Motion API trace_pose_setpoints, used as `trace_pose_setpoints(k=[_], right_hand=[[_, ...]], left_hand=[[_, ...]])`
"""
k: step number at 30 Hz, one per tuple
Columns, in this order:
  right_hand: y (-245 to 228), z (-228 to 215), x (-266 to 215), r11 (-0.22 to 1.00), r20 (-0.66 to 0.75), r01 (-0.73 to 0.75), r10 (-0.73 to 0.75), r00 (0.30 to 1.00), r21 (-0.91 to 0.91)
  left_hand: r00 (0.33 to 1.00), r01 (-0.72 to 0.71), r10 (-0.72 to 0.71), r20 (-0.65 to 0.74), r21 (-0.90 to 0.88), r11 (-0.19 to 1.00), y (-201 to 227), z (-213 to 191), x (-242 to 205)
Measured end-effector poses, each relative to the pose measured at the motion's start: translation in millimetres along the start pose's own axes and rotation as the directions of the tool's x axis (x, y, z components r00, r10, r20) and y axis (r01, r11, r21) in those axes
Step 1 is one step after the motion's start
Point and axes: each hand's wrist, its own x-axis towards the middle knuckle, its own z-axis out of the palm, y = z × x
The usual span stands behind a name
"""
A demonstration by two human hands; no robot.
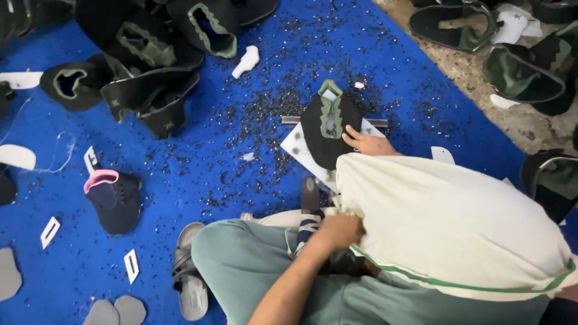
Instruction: The person punches holes into shoe upper components using a hand punch and a hammer.
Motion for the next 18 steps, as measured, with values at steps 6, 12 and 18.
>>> trace_pose_setpoints(k=[6,12,18], right_hand=[[-22.6,-6.3,6.1,0.998,0.005,0.063,-0.063,0.998,-0.011],[-39.2,-7.2,15.8,0.994,-0.003,0.107,-0.107,0.994,-0.003],[-31.6,23.2,-12.2,0.993,0.009,0.119,-0.119,0.993,0.007]], left_hand=[[0.954,-0.261,0.263,0.143,-0.027,0.965,-20.6,25.7,18.2],[0.97,-0.174,0.19,0.152,-0.113,0.978,18.0,-59.3,-27.9],[0.944,-0.313,0.313,0.103,-0.018,0.95,33.3,-47.5,-43.7]])
